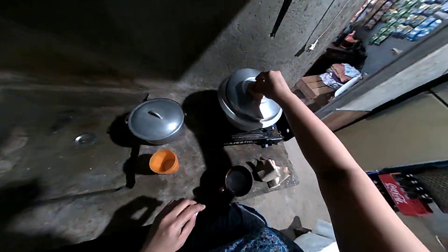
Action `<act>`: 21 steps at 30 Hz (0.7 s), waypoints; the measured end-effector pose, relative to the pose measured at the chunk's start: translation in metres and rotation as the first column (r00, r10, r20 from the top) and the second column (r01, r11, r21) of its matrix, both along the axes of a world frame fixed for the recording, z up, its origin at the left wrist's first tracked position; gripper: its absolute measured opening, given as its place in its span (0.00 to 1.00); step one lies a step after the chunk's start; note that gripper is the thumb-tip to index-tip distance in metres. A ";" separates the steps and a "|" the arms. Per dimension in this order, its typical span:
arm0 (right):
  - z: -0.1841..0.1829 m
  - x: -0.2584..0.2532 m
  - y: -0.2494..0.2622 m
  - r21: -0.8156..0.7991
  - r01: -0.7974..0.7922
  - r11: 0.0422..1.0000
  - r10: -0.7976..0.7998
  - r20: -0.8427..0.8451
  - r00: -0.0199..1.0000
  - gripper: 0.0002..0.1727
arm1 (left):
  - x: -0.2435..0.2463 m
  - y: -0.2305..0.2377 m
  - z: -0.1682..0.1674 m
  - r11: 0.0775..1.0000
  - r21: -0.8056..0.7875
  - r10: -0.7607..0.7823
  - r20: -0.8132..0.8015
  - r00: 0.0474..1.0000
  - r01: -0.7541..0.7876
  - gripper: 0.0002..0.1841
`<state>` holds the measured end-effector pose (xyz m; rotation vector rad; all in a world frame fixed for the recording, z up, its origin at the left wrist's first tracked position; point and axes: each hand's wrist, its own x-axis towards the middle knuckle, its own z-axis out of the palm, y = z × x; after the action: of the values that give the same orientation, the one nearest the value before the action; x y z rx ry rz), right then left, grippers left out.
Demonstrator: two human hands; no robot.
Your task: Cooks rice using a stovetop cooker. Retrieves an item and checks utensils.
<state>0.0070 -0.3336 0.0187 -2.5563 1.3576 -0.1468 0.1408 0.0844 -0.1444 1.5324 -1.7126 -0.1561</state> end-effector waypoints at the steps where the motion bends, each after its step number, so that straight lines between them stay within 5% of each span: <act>1: -0.003 0.002 -0.001 0.000 0.004 1.000 -0.004 -0.011 1.000 0.17 | 0.003 0.001 -0.001 1.000 0.003 0.001 -0.002 1.000 -0.001 0.14; 13: -0.017 0.007 -0.014 0.036 -0.031 0.999 0.032 -0.027 0.999 0.20 | 0.013 -0.003 -0.007 0.998 0.054 -0.023 -0.061 0.998 0.027 0.13; 21: 0.004 -0.058 0.018 -0.088 -0.092 0.992 0.100 0.098 0.990 0.23 | -0.006 -0.038 0.000 0.983 0.039 -0.179 -0.052 0.982 0.181 0.13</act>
<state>-0.0509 -0.3157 0.0228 -2.6364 1.2134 -0.3187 0.1348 0.0466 -0.1444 1.3911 -1.8186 -0.3234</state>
